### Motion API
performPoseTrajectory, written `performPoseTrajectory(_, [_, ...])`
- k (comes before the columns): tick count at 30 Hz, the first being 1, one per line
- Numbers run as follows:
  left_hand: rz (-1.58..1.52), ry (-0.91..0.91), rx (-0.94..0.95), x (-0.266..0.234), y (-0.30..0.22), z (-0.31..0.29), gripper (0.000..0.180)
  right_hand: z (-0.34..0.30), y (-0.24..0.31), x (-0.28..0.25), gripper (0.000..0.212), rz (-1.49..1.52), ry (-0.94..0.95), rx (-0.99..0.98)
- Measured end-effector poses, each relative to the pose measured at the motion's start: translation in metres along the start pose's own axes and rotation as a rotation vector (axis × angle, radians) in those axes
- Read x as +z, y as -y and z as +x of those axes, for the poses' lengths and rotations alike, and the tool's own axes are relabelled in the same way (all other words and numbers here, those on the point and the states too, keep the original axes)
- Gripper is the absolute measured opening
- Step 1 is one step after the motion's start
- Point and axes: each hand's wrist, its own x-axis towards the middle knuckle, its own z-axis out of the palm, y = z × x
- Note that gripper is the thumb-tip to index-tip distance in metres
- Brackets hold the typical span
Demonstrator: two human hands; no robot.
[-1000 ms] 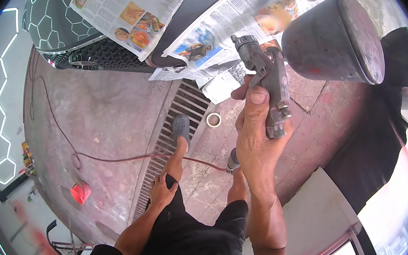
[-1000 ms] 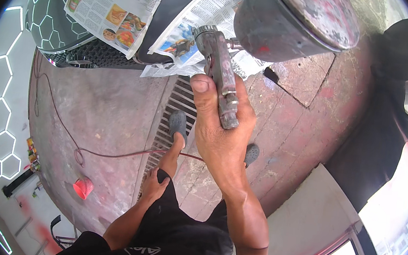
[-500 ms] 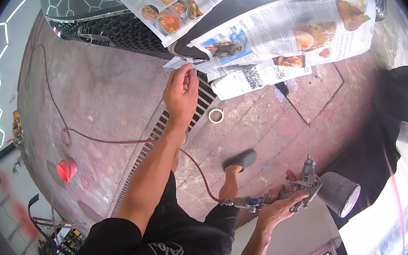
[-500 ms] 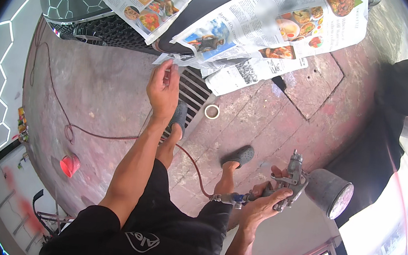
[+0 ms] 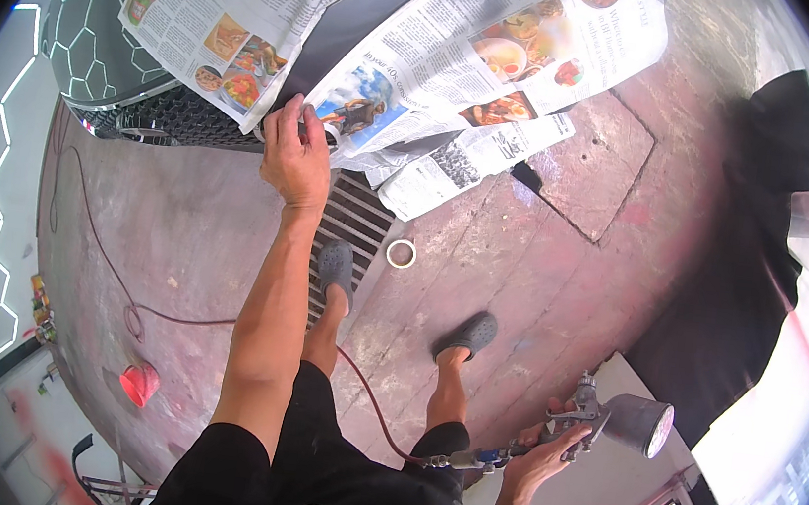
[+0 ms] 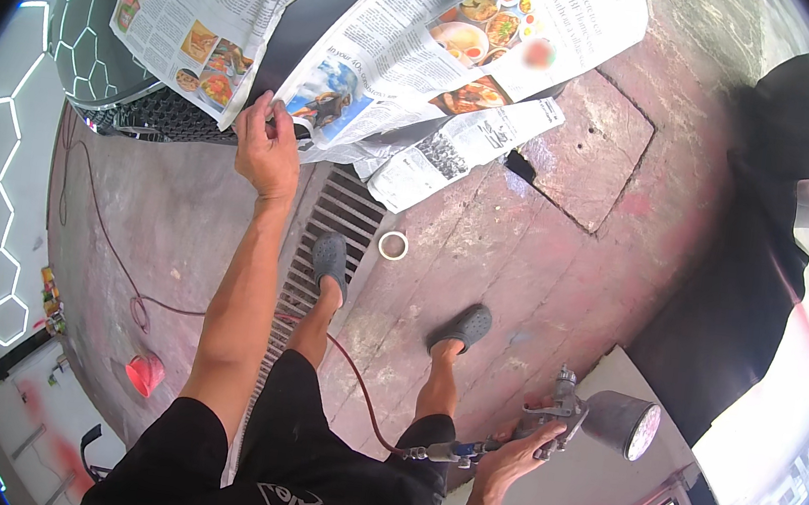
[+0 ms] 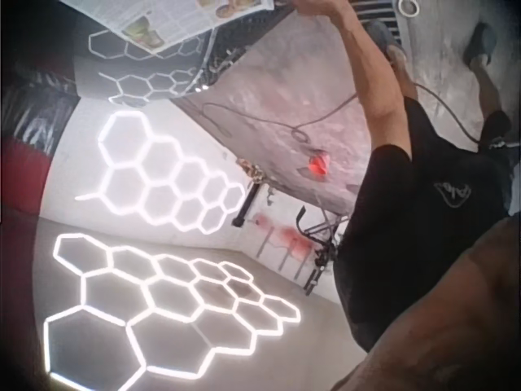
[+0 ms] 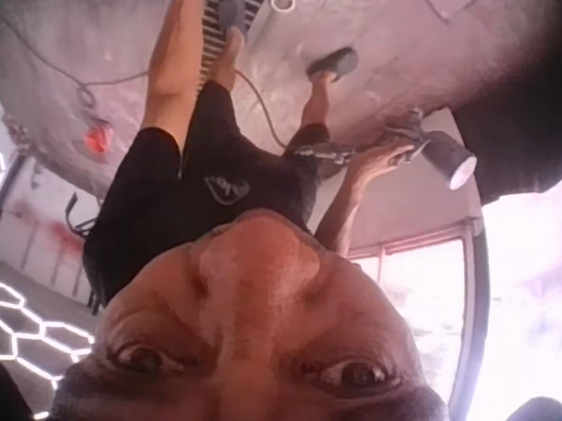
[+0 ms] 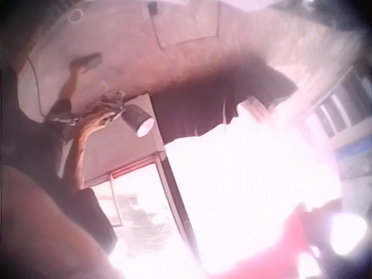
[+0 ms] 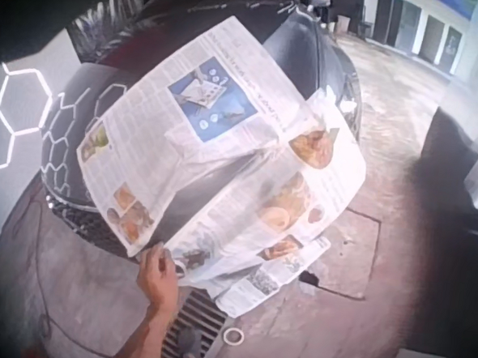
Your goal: The person prepares a paint gun and applies a coat of paint to a car bumper that is masked with newspaper. After spraying, the person removes the newspaper and inspects the painted surface.
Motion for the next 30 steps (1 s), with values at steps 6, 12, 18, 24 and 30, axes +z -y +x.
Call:
performPoseTrajectory(6, [0.084,-0.047,0.094,0.007,0.006,0.000,0.013,0.008,-0.002,-0.002,0.064,0.030,-0.012,0.030])
performPoseTrajectory(12, [0.101,-0.023,0.043,0.008,0.002,0.000,0.013,0.012,0.004,0.004,0.066,-0.020,-0.003,0.022])
performPoseTrajectory(18, [0.143,-0.052,0.076,0.013,0.002,0.004,0.015,0.019,0.003,0.003,0.066,0.009,0.027,0.060])
performPoseTrajectory(24, [0.148,-0.024,0.059,0.018,0.005,0.005,0.015,0.029,-0.003,0.003,0.066,0.020,0.018,0.050])
performPoseTrajectory(30, [0.127,0.041,0.002,0.019,0.002,0.003,0.016,0.037,-0.006,0.006,0.066,0.004,0.041,0.061])
